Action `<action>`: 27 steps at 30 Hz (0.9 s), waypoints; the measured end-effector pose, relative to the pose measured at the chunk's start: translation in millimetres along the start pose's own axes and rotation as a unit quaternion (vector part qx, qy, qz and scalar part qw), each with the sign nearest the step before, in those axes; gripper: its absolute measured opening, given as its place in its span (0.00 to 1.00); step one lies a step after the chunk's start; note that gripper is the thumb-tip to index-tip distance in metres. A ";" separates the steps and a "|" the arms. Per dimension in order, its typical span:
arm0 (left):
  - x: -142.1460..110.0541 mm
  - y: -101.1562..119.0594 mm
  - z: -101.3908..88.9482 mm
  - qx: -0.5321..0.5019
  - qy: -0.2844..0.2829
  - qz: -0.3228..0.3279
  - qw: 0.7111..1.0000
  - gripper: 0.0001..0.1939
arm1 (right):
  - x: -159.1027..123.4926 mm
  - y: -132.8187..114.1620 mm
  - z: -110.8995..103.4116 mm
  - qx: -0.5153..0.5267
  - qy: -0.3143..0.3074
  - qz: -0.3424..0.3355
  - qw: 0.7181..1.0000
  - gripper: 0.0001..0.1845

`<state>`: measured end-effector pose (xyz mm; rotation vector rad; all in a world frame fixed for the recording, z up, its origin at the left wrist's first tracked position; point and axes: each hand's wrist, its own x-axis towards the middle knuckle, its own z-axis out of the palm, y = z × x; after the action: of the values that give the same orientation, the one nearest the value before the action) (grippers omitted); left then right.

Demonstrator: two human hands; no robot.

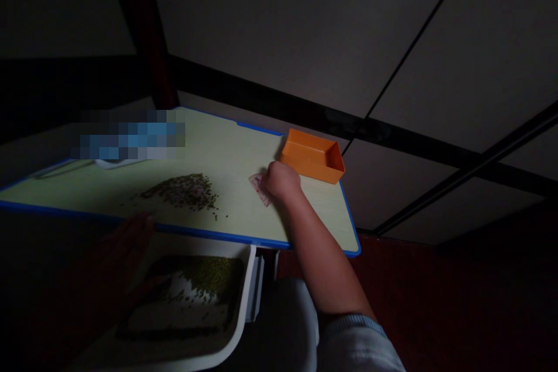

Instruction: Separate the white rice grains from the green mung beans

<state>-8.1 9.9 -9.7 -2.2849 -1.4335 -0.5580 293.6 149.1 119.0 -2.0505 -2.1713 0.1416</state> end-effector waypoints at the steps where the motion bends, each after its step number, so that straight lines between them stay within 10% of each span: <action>1: 0.4 -0.1 -0.4 0.000 -0.004 -0.003 1.000 0.42 | -0.2 0.9 -0.9 -0.001 0.005 0.008 1.000 0.14; 9: 3.3 -2.4 0.5 0.016 0.027 0.027 0.999 0.42 | 0.6 4.4 0.4 0.111 0.048 -0.037 0.992 0.10; 17: 2.3 3.6 -7.6 0.026 -0.015 0.002 1.000 0.43 | -19.0 -21.7 14.0 0.338 -0.182 -0.257 0.887 0.05; 27: 1.6 5.4 -9.9 0.035 -0.025 -0.001 0.999 0.43 | -23.7 -31.0 19.2 0.252 -0.156 -0.261 0.919 0.04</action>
<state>-3.8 3.8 -1.0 -2.2582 -1.4562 -0.4472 261.0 124.2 104.4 -1.1915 -2.4353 0.9027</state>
